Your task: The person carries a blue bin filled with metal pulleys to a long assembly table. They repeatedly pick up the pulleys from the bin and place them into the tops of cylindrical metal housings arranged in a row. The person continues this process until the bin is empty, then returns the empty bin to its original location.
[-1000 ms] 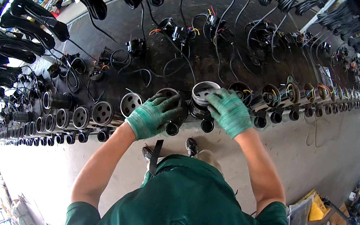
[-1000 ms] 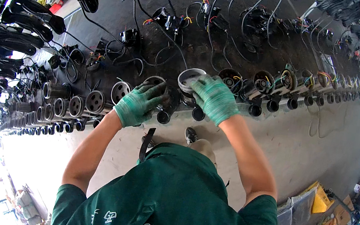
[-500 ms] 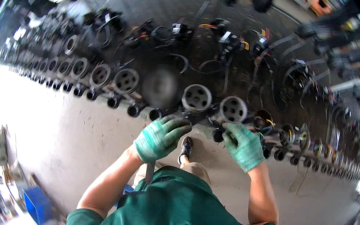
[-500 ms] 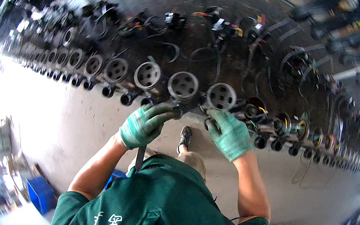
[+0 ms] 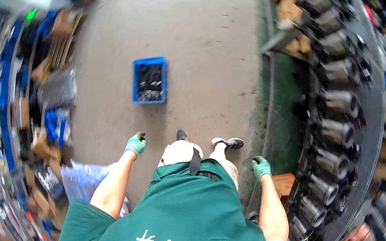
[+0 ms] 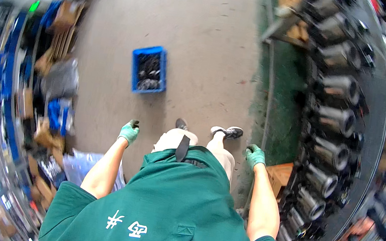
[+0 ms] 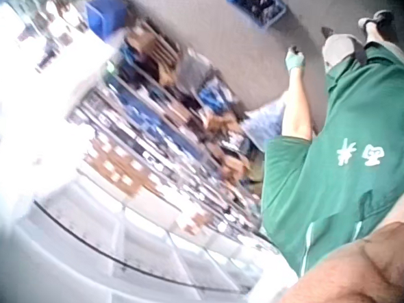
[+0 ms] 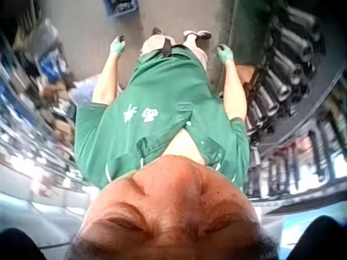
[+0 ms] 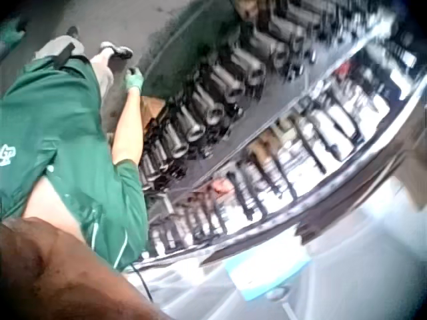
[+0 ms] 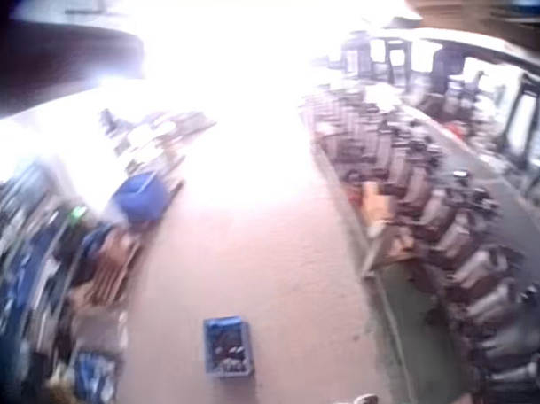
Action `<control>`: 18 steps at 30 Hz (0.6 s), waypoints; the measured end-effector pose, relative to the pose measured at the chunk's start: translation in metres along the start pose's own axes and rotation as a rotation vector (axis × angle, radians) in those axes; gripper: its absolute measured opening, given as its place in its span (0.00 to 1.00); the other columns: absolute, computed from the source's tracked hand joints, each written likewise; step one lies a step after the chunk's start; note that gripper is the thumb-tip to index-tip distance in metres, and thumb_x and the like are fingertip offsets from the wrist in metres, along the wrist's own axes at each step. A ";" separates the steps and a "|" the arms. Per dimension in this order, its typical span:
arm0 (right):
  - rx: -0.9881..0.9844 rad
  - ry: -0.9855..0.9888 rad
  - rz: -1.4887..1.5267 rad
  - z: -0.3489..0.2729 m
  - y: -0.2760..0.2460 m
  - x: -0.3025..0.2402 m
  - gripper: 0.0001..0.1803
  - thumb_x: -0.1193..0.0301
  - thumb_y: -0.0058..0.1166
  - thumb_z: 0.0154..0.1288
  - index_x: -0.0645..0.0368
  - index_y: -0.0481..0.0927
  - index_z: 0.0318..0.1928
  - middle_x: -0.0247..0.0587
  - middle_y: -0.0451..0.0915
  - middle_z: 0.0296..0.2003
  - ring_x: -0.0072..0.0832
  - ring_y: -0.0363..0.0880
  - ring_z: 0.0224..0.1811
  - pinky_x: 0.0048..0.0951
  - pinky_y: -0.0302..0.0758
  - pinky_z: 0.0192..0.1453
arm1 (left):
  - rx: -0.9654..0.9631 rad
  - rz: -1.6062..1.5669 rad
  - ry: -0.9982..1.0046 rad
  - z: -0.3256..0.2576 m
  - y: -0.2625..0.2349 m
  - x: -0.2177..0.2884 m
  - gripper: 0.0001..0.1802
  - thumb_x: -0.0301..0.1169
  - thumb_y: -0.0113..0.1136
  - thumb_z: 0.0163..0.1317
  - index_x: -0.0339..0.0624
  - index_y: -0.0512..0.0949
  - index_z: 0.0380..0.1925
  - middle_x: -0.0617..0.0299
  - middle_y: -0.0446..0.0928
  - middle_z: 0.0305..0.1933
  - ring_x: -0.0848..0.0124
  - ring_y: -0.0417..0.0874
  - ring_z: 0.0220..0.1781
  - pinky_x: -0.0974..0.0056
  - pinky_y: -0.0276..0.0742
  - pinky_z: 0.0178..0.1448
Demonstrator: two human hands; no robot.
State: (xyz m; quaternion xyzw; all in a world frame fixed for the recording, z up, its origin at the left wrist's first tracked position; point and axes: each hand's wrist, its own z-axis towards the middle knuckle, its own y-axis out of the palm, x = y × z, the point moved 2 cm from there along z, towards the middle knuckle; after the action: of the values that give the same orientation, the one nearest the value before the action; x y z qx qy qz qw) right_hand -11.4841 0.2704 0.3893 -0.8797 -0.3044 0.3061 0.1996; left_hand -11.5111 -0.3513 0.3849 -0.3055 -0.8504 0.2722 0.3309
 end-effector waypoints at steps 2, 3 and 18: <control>0.033 -0.056 -0.039 0.038 0.030 -0.009 0.16 0.68 0.58 0.68 0.59 0.84 0.53 0.51 0.88 0.41 0.35 0.88 0.36 0.36 0.82 0.44 | 0.003 -0.005 -0.135 -0.036 -0.019 -0.071 0.22 0.30 0.58 0.63 0.43 0.80 0.58 0.46 0.86 0.49 0.54 0.88 0.50 0.57 0.81 0.57; 0.002 -0.027 0.037 0.043 0.039 -0.042 0.15 0.69 0.58 0.69 0.59 0.84 0.54 0.45 0.87 0.38 0.30 0.85 0.32 0.34 0.80 0.38 | 0.002 0.000 -0.193 -0.052 -0.024 -0.102 0.22 0.30 0.58 0.63 0.42 0.80 0.58 0.46 0.86 0.49 0.54 0.88 0.50 0.57 0.81 0.57; -0.452 -0.427 -0.493 0.234 0.243 -0.451 0.21 0.63 0.56 0.66 0.57 0.83 0.57 0.55 0.84 0.52 0.49 0.83 0.57 0.42 0.78 0.62 | 0.003 -0.980 -0.780 -0.101 -0.025 -0.194 0.29 0.23 0.52 0.69 0.41 0.67 0.71 0.52 0.78 0.61 0.69 0.82 0.43 0.64 0.83 0.45</control>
State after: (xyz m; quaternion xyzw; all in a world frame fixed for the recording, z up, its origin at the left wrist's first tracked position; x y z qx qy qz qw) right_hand -11.8210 -0.1665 0.2748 -0.7187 -0.6007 0.3503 0.0006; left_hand -11.3307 -0.4768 0.3886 0.2423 -0.9495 0.1816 0.0828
